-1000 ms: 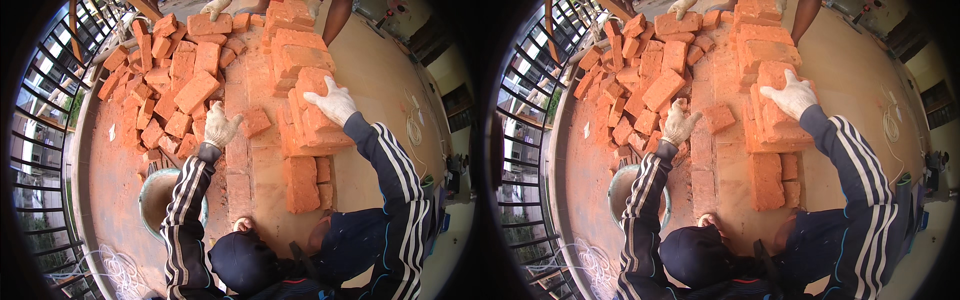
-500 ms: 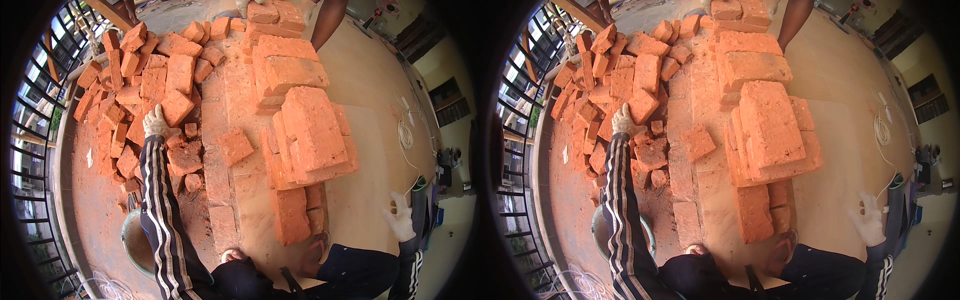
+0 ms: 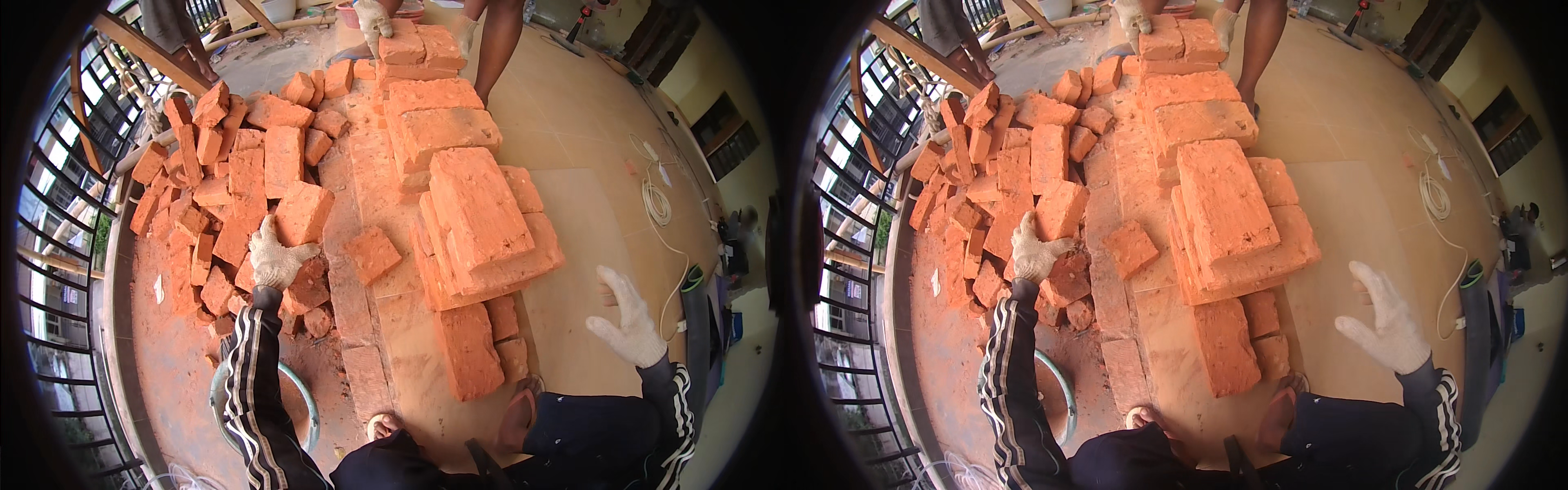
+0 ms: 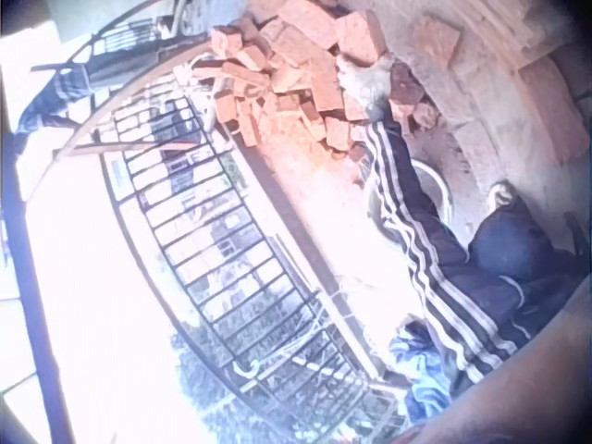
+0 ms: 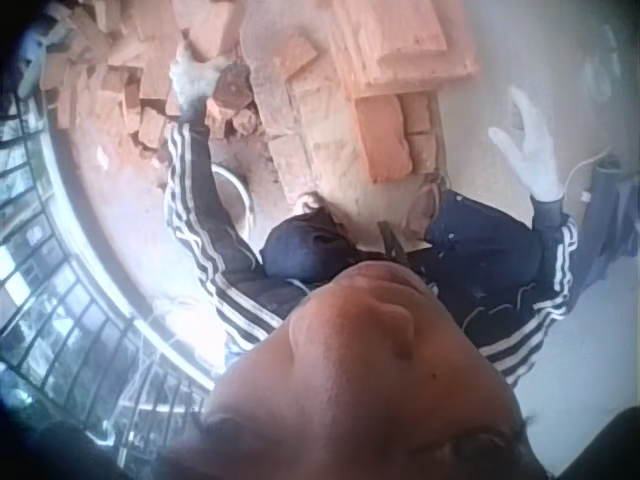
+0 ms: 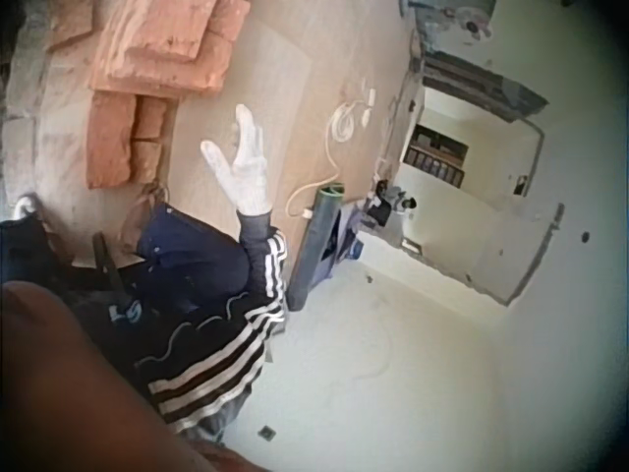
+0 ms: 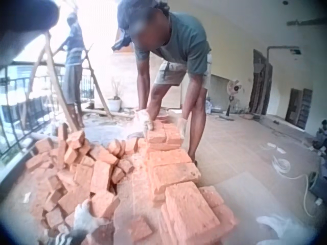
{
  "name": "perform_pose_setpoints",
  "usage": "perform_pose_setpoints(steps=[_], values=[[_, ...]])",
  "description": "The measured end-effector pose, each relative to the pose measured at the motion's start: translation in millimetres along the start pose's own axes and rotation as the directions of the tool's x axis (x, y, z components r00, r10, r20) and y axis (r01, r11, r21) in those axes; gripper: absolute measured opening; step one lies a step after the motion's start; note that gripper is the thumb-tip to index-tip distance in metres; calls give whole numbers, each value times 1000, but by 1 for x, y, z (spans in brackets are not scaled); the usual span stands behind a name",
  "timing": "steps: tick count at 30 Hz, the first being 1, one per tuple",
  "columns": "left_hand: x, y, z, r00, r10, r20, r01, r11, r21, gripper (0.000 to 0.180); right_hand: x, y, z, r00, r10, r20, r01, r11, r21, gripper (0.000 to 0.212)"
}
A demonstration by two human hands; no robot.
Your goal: The person squats on a tiled floor and arranges red bricks into neat rows. They then pick up bricks and place them into buckets, organizing the materials on the floor.
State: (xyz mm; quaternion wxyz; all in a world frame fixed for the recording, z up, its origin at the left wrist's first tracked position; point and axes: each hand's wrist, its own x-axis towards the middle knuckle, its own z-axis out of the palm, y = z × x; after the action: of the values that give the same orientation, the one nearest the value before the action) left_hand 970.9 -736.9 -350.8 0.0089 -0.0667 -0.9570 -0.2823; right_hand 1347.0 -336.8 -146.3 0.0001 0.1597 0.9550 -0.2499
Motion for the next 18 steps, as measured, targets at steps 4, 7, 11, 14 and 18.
perform_pose_setpoints(steps=[4,7,11,14,18], values=[[-63,69,-15,952,155,264,202,328,-923,88,47,-33,28,978,-209,2,193,908,371,101],[-112,122,-25,897,312,314,278,154,-948,91,69,-84,50,954,-299,26,226,773,593,114],[-159,214,-78,803,554,222,121,213,-970,103,56,-97,82,881,-460,-111,442,715,542,134],[-173,261,-89,781,615,111,-126,328,-936,106,39,-59,98,951,-296,-87,206,397,895,120],[-173,267,-90,718,695,21,-532,568,-628,76,60,-67,57,954,-112,-280,301,302,905,96]])
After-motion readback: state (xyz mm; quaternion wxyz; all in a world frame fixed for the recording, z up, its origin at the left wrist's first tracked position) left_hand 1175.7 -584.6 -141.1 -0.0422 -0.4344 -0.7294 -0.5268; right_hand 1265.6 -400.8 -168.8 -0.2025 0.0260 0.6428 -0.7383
